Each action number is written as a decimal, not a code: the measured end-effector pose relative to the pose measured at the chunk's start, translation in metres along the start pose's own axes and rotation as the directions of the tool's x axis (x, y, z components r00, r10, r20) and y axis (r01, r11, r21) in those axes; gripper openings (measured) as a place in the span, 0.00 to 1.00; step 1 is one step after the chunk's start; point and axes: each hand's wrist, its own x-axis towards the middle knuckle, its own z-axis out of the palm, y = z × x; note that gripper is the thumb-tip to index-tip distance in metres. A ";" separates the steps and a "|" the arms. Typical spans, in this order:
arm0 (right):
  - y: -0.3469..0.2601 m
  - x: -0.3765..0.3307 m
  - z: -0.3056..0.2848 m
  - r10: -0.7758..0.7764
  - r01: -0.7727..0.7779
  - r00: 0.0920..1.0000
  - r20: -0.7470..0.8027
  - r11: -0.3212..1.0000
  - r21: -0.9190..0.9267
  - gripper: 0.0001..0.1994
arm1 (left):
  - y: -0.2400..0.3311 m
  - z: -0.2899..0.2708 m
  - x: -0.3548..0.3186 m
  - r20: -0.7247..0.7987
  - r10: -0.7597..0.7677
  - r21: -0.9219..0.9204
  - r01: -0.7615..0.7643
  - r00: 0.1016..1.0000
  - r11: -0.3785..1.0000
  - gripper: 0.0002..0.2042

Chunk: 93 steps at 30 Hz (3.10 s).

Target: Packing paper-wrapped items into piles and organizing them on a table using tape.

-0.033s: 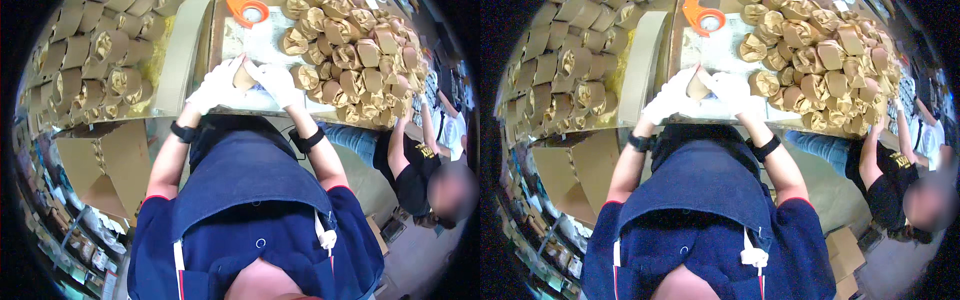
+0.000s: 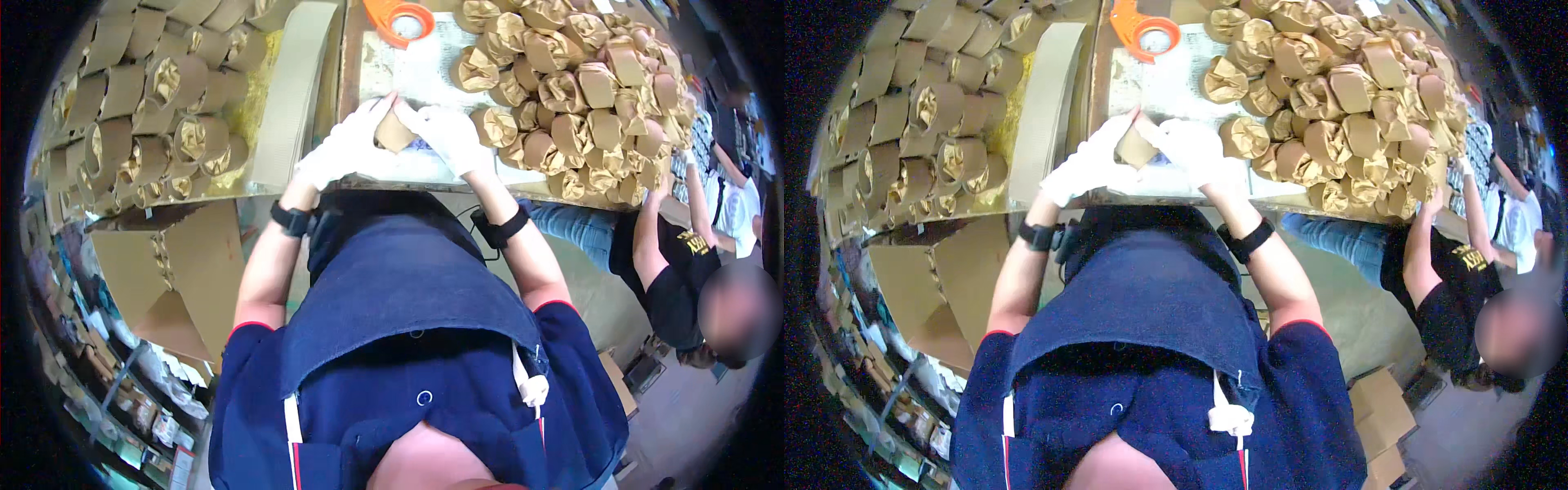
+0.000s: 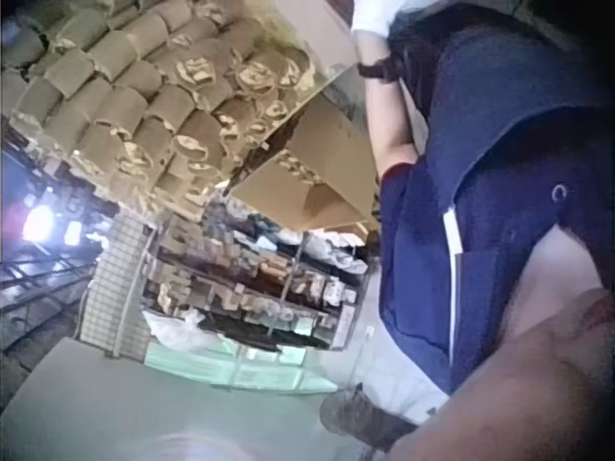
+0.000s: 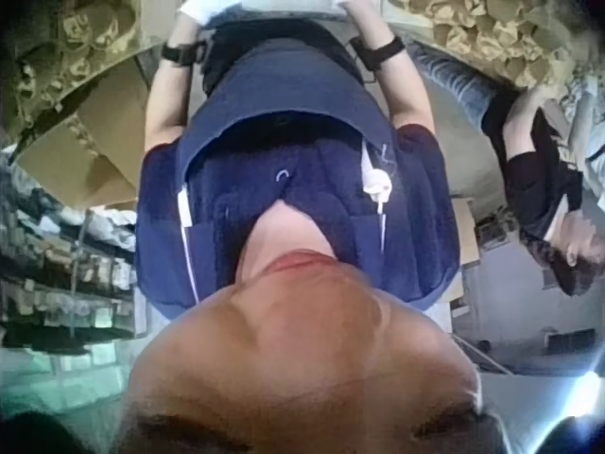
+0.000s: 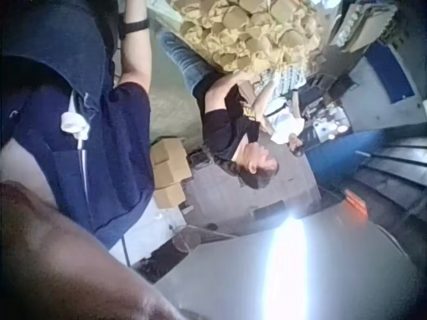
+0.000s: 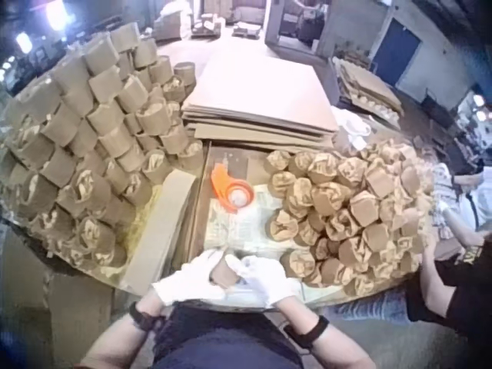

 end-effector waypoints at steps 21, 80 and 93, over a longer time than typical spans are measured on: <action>-0.022 0.021 -0.078 0.066 -0.155 0.987 0.145 0.607 0.780 0.23 | 0.005 0.032 0.004 -0.135 -0.080 0.434 0.131 0.988 0.891 0.48; -0.022 0.165 0.023 -0.377 -0.156 0.735 -0.564 0.715 -0.681 0.27 | -0.024 -0.639 -0.181 -0.919 0.128 0.371 0.711 0.372 0.598 0.31; 0.013 0.184 -0.018 -0.036 -0.227 0.858 -0.513 0.868 -0.441 0.23 | 0.060 -0.401 -0.088 -0.614 0.373 0.499 -0.024 0.696 0.866 0.12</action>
